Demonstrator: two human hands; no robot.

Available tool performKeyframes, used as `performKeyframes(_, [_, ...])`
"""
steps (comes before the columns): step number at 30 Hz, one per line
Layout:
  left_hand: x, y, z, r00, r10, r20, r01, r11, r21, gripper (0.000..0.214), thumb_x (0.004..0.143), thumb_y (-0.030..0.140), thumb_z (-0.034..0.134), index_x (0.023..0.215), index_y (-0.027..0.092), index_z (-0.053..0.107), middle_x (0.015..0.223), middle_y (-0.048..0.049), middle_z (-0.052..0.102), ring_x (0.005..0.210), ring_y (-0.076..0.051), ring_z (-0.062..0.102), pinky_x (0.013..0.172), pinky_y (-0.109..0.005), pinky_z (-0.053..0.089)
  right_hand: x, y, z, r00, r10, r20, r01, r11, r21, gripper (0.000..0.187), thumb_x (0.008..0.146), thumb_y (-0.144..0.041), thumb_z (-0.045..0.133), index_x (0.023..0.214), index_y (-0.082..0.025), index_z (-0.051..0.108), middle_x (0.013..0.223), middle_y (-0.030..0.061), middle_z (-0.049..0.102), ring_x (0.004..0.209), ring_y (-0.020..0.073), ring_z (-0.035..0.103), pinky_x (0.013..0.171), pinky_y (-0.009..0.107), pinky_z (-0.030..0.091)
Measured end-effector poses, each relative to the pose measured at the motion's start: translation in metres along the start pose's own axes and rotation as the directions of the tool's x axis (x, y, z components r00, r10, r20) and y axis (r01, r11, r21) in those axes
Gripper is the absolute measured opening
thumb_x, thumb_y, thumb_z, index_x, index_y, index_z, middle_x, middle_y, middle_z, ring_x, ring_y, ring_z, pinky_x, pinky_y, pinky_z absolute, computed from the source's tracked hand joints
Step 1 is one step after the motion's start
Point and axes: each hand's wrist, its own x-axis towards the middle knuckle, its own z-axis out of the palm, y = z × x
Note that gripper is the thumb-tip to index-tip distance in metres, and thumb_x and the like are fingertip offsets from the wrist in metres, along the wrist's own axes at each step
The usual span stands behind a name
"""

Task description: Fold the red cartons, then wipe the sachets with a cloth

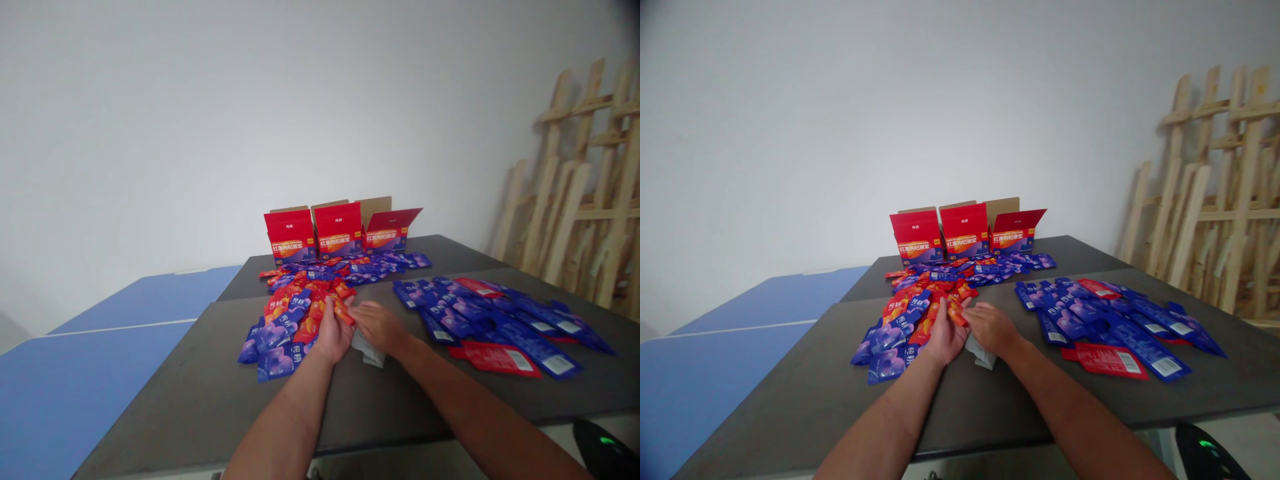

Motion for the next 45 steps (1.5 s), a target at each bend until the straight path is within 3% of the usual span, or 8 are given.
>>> performKeyframes(3, [-0.003,0.009,0.000,0.996,0.003,-0.089,-0.014,0.993,-0.116,0.062,0.086,0.069,0.040,0.095,0.013,0.064,0.083,-0.0083,0.065,0.077,-0.016,0.063,0.072,-0.026,0.053,-0.002,-0.005,0.006,0.997,-0.079,-0.018,0.080,0.994,0.068,0.031,0.086,-0.021,0.050,0.112,-0.021,0.065,0.114,0.0078,0.069,0.108,0.0207,0.062,0.108,0.046,0.035])
performKeyframes(6, [-0.005,0.016,-0.002,0.996,0.015,-0.090,-0.035,0.974,-0.225,0.056,0.088,0.064,0.044,0.094,0.012,0.065,0.077,-0.0054,0.061,0.065,-0.010,0.056,0.058,-0.020,0.048,-0.004,-0.001,0.011,0.978,0.205,-0.036,-0.205,0.979,-0.003,0.037,0.085,-0.025,0.052,0.120,-0.018,0.060,0.126,0.0119,0.062,0.118,0.0238,0.054,0.108,0.047,0.033])
performKeyframes(11, [-0.010,0.021,-0.005,0.999,-0.025,0.047,0.036,0.969,-0.246,0.057,0.086,0.064,0.046,0.097,0.011,0.064,0.085,-0.0077,0.062,0.058,-0.009,0.046,0.046,-0.020,0.038,-0.008,0.005,0.020,0.811,0.562,0.163,-0.543,0.827,-0.149,0.048,0.083,-0.040,0.059,0.122,-0.011,0.055,0.115,0.0173,0.062,0.108,0.0292,0.057,0.093,0.046,0.043])
performKeyframes(14, [-0.012,0.022,-0.005,0.997,-0.027,0.075,0.044,0.971,-0.237,0.055,0.087,0.062,0.046,0.097,0.011,0.064,0.091,-0.0086,0.063,0.060,-0.009,0.046,0.046,-0.020,0.036,-0.005,0.005,0.015,0.831,0.525,0.185,-0.519,0.851,-0.083,0.021,0.089,-0.029,0.050,0.102,-0.015,0.061,0.098,0.0104,0.063,0.095,0.0227,0.060,0.085,0.036,0.046])
performKeyframes(20, [-0.010,0.022,-0.008,0.998,-0.052,0.041,0.057,0.991,-0.120,0.057,0.085,0.066,0.046,0.093,0.012,0.064,0.074,-0.0062,0.061,0.053,-0.010,0.048,0.044,-0.021,0.036,-0.005,-0.002,-0.005,0.950,0.276,-0.147,-0.263,0.959,0.101,0.021,0.091,-0.030,0.050,0.102,-0.019,0.064,0.091,0.0077,0.059,0.086,0.0210,0.057,0.078,0.033,0.050])
performKeyframes(28, [-0.014,0.009,-0.001,0.978,-0.208,0.020,0.206,0.976,0.075,0.065,0.079,0.072,0.050,0.099,0.013,0.067,0.081,-0.0099,0.069,0.081,-0.026,0.067,0.075,-0.037,0.051,-0.001,-0.021,0.007,0.990,-0.109,-0.092,0.119,0.987,0.107,0.022,0.083,-0.016,0.056,0.100,-0.022,0.069,0.096,0.0056,0.063,0.088,0.0190,0.058,0.083,0.034,0.049])
performKeyframes(35, [-0.016,-0.003,0.003,0.968,-0.246,0.040,0.238,0.960,0.145,0.051,0.083,0.062,0.055,0.092,0.013,0.067,0.070,-0.0045,0.067,0.061,-0.016,0.062,0.058,-0.025,0.046,-0.001,-0.006,0.005,0.964,0.190,-0.186,-0.165,0.976,0.140,0.022,0.087,-0.020,0.053,0.104,-0.021,0.067,0.096,0.0080,0.063,0.089,0.0203,0.059,0.081,0.035,0.051])
performKeyframes(45, [-0.019,0.003,0.001,0.915,-0.387,0.117,0.367,0.916,0.163,0.038,0.083,0.052,0.062,0.095,0.016,0.061,0.073,-0.0012,0.057,0.056,-0.008,0.050,0.039,-0.015,0.028,-0.003,0.026,-0.003,0.787,0.540,-0.298,-0.510,0.842,0.177,0.022,0.090,-0.033,0.049,0.095,-0.019,0.066,0.092,0.0079,0.064,0.088,0.0216,0.060,0.083,0.036,0.050])
